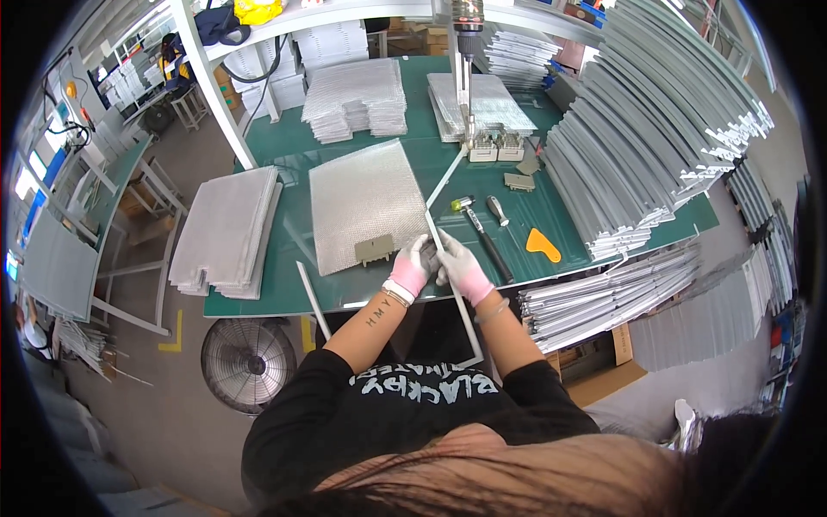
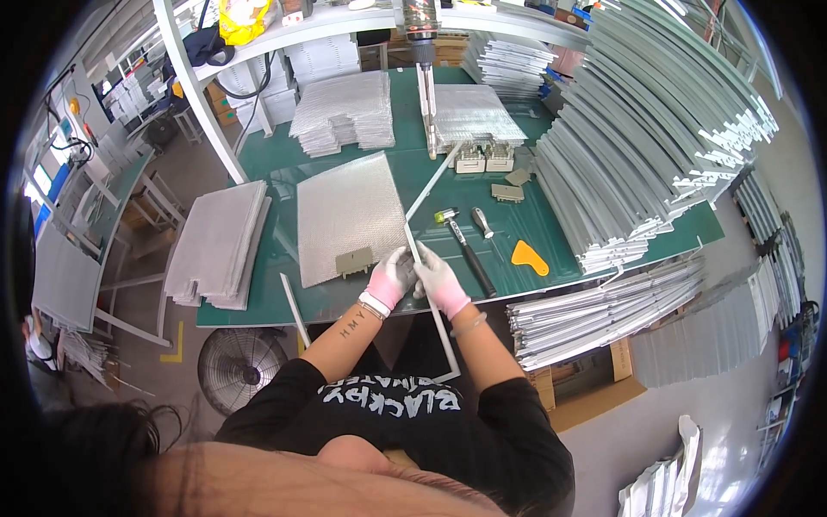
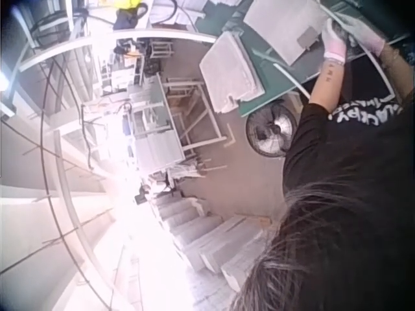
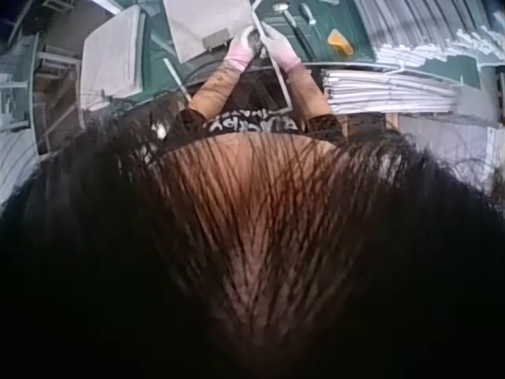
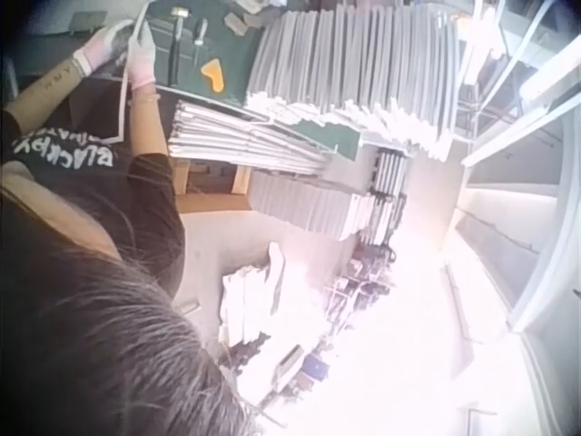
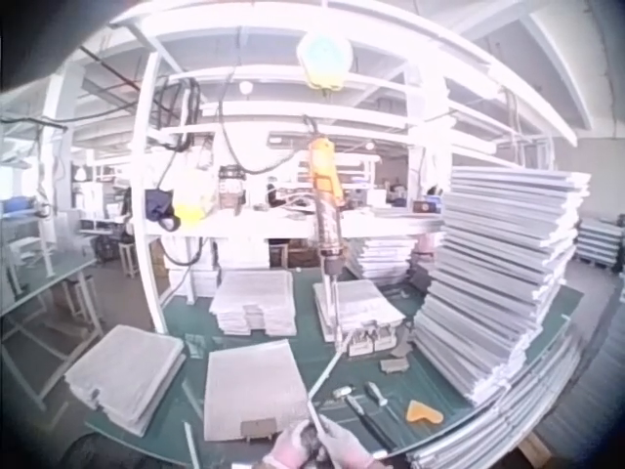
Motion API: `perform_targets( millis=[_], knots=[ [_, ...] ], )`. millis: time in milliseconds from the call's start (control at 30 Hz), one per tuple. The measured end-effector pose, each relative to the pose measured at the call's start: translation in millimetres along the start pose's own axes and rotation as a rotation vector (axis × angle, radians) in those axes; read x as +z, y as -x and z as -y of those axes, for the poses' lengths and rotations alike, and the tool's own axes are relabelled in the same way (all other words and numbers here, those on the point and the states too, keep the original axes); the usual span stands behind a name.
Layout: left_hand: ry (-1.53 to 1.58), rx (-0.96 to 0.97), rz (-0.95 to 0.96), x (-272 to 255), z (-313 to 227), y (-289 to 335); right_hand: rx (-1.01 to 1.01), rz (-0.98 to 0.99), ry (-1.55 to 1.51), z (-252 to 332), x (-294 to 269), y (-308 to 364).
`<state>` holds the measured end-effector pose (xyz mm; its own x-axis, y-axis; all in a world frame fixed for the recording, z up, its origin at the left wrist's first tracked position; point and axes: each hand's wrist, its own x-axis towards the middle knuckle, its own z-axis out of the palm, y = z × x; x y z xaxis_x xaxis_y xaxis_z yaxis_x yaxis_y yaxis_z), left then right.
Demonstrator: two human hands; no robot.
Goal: Assembling metal mesh air filters by fitting them into frames and securing them with a hammer and electric screwdriver.
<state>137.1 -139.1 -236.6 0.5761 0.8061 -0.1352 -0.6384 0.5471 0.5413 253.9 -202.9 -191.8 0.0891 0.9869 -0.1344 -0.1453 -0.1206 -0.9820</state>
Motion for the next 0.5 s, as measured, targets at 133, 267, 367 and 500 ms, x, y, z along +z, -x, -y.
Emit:
perform_targets(
  millis=[133, 267, 367, 500],
  knots=[
    [0.171, -0.056, 0.019, -1, 0, 13, -0.323, -0.043, 0.39, -3, -6, -61],
    [0.18, -0.176, 0.148, 2, -29, 84, 0.109, 0.075, 0.09, 13, -3, -57],
    [-1.258, 0.536, -0.156, -1, -116, 126, 0.162, 0.089, -0.129, 7, -18, -51],
    [-1.202, 0.537, -0.335, -103, -176, 117, 0.128, 0.17, -0.229, 12, -7, -46]
  ],
)
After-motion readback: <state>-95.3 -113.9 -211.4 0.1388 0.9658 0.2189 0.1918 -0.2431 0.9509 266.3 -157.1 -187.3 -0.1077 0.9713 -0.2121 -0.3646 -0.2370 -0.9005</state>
